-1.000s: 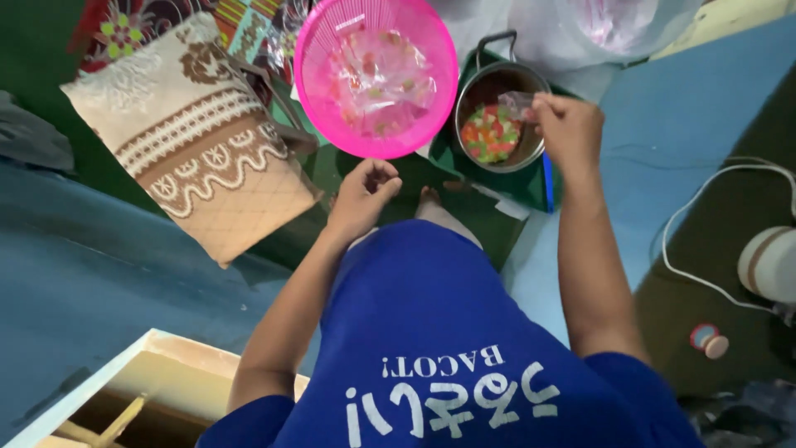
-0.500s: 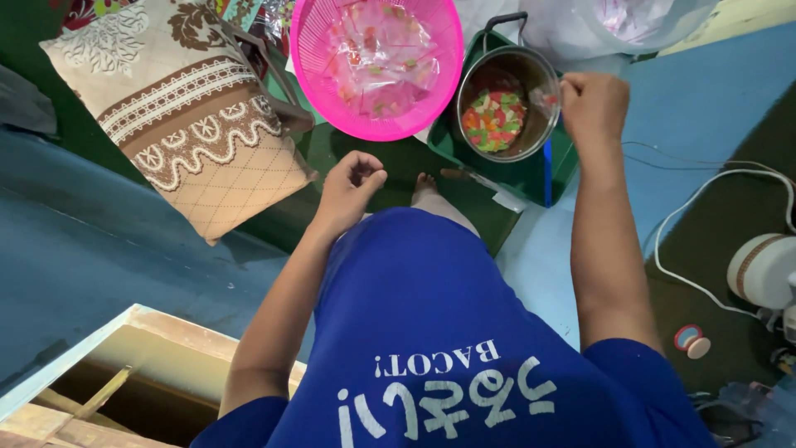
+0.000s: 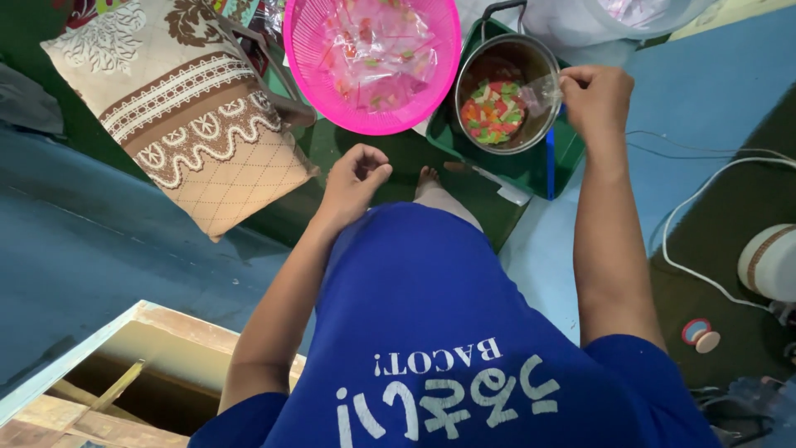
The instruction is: Manually packing small silver packets and colorful snack items into individual plastic bags.
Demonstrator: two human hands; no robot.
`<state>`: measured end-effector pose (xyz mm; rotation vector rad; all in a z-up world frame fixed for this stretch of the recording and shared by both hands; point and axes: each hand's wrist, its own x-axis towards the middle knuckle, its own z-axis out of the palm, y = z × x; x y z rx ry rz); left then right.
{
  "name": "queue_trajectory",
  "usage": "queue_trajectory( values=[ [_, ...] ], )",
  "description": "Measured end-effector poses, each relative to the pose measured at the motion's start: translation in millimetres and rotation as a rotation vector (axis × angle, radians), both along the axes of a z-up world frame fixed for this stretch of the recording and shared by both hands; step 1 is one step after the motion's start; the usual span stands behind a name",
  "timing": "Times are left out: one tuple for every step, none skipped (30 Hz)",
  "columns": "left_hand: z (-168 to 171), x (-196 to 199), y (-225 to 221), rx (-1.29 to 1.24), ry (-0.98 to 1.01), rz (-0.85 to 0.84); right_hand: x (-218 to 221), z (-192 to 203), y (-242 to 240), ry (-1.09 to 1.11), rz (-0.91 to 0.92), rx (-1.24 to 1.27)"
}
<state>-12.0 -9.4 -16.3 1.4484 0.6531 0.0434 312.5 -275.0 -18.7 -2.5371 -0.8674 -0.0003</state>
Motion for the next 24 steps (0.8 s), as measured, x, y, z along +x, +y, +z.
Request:
queue_trajectory(
  values=[
    [-1, 0, 0, -0.011, 0.004, 0.001, -1, 3, -1, 0.042, -0.024, 0.018],
    [-2, 0, -1, -0.010, 0.003, -0.001, 1, 7, 0, 0.041, -0.026, 0.018],
    [-3, -1, -1, -0.020, -0.010, -0.005, 2, 12, 0, 0.245, -0.088, 0.218],
    [-4, -2, 0, -0.028, -0.022, -0.004, 4, 16, 2, 0.452, -0.142, 0.418],
    [-4, 0, 1, -0.025, -0.023, -0.001, 14, 16, 3, 0.452, -0.139, 0.420],
    [-3, 0, 1, -0.014, -0.020, -0.007, 21, 16, 1, 0.580, -0.258, 0.759],
    [-3, 1, 1, -0.002, -0.017, -0.014, 29, 16, -2, 0.701, -0.380, 1.100],
    [-5, 2, 1, 0.000, -0.019, -0.015, 38, 9, -10, 0.699, -0.380, 1.103],
    [-8, 3, 2, 0.010, -0.012, -0.019, 47, 3, -18, 0.671, -0.499, 1.313],
    [-10, 3, 2, 0.020, -0.004, -0.021, 55, -3, -26, 0.636, -0.621, 1.521],
    [-13, 6, 4, 0.022, -0.002, -0.022, 54, 1, -27, 0.637, -0.622, 1.523],
    [-17, 8, 5, 0.056, 0.008, -0.033, 54, 5, -27, 0.767, -0.613, 1.607],
    [-20, 11, 7, 0.090, 0.019, -0.043, 55, 8, -27, 0.899, -0.603, 1.691],
    [-22, 16, 11, 0.093, 0.020, -0.040, 49, 10, -26, 0.903, -0.601, 1.692],
    [-25, 22, 15, 0.199, 0.033, -0.072, 44, 11, -25, 0.918, -0.585, 1.635],
    [-27, 27, 18, 0.303, 0.047, -0.105, 38, 12, -26, 0.934, -0.571, 1.578],
    [-35, 33, 22, 0.305, 0.050, -0.103, 25, 14, -22, 0.937, -0.571, 1.578],
    [-43, 41, 27, 0.511, -0.033, -0.096, 13, 16, -17, 0.943, -0.635, 1.464],
    [-51, 49, 32, 0.717, -0.118, -0.091, 1, 18, -13, 0.945, -0.697, 1.348],
    [-61, 57, 38, 0.722, -0.118, -0.093, -14, 14, -8, 0.947, -0.697, 1.354],
    [-70, 65, 44, 0.812, -0.106, -0.093, -28, 11, -3, 0.977, -0.699, 1.239],
    [-80, 76, 51, 0.904, -0.099, -0.093, -40, 8, 3, 1.002, -0.696, 1.130],
    [-91, 81, 55, 0.911, -0.103, -0.095, -62, 15, 12, 1.000, -0.694, 1.139],
    [-102, 89, 61, 0.998, -0.058, -0.146, -82, 22, 22, 1.012, -0.697, 1.003]
  ],
)
